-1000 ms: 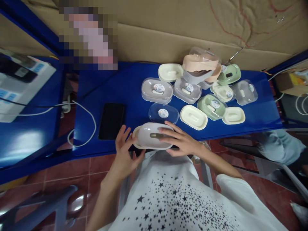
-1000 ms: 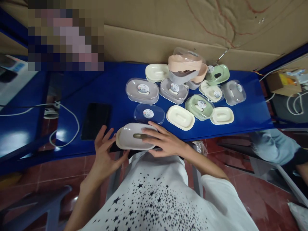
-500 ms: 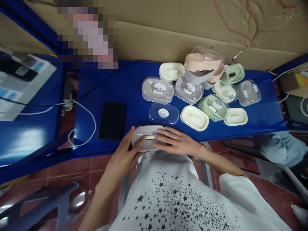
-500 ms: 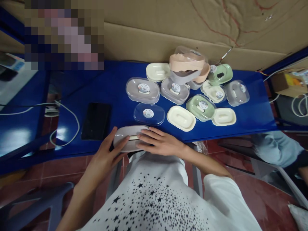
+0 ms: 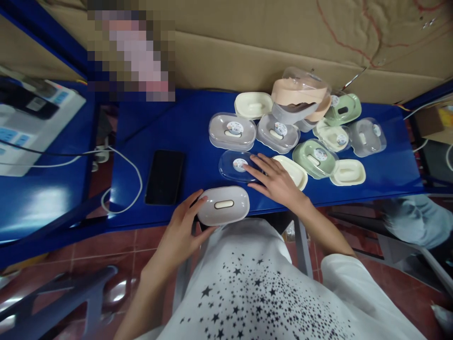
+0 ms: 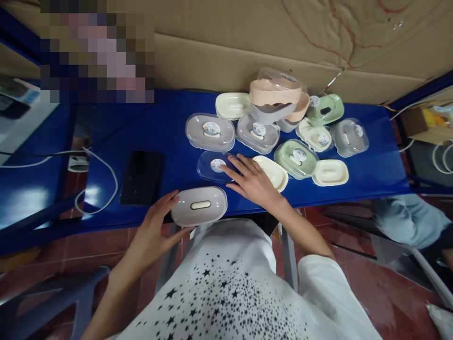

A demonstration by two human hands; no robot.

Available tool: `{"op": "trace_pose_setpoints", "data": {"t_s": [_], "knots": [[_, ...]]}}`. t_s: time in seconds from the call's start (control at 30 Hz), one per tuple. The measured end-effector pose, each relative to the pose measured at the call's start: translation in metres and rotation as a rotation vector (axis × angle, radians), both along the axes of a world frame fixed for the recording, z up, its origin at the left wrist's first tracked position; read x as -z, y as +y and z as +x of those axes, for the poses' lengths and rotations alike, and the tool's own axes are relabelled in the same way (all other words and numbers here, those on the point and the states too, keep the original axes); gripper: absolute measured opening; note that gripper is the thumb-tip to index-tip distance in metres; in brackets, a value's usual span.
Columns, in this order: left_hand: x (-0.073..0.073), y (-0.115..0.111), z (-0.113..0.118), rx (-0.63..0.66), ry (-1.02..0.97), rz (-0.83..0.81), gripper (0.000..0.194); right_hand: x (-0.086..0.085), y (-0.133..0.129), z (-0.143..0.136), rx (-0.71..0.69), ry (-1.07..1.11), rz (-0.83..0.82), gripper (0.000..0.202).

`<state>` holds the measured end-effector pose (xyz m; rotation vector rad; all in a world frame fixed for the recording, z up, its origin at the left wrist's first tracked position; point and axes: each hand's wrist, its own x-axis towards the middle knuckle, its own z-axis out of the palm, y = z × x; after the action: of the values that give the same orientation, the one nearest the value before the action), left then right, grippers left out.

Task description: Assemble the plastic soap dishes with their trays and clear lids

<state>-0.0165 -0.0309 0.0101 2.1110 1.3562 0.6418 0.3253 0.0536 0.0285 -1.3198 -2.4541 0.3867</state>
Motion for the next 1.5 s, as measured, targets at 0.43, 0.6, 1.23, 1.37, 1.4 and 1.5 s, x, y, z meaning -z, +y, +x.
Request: {"op": "trace_pose_setpoints", "data": {"t_s": [0.43,0.6,1.23,1.37,1.4,1.5], "knots": [[0.014,0.04,0.048,0.058,-0.08,0.076,0.101,-0.001,-0.053,0.004,-0.182,0.212,0.047,0.062],[0.006,0.043,0.044,0.162,-0.034,0.168,0.087,0.015,-0.057,0.009,-0.197,0.093,0.105,0.061],[0.005,0.047,0.035,0.239,0.05,0.343,0.081,0.019,-0.048,0.004,-0.241,0.077,0.183,0.093],[0.007,0.049,0.036,0.244,0.041,0.347,0.079,0.019,-0.05,0.003,-0.229,0.053,0.184,0.093],[0.007,0.049,0.036,0.244,0.046,0.359,0.079,0.019,-0.051,0.002,-0.223,0.049,0.181,0.093],[0.006,0.048,0.036,0.228,0.076,0.45,0.081,0.015,-0.049,-0.001,-0.226,0.029,0.175,0.087]]}}
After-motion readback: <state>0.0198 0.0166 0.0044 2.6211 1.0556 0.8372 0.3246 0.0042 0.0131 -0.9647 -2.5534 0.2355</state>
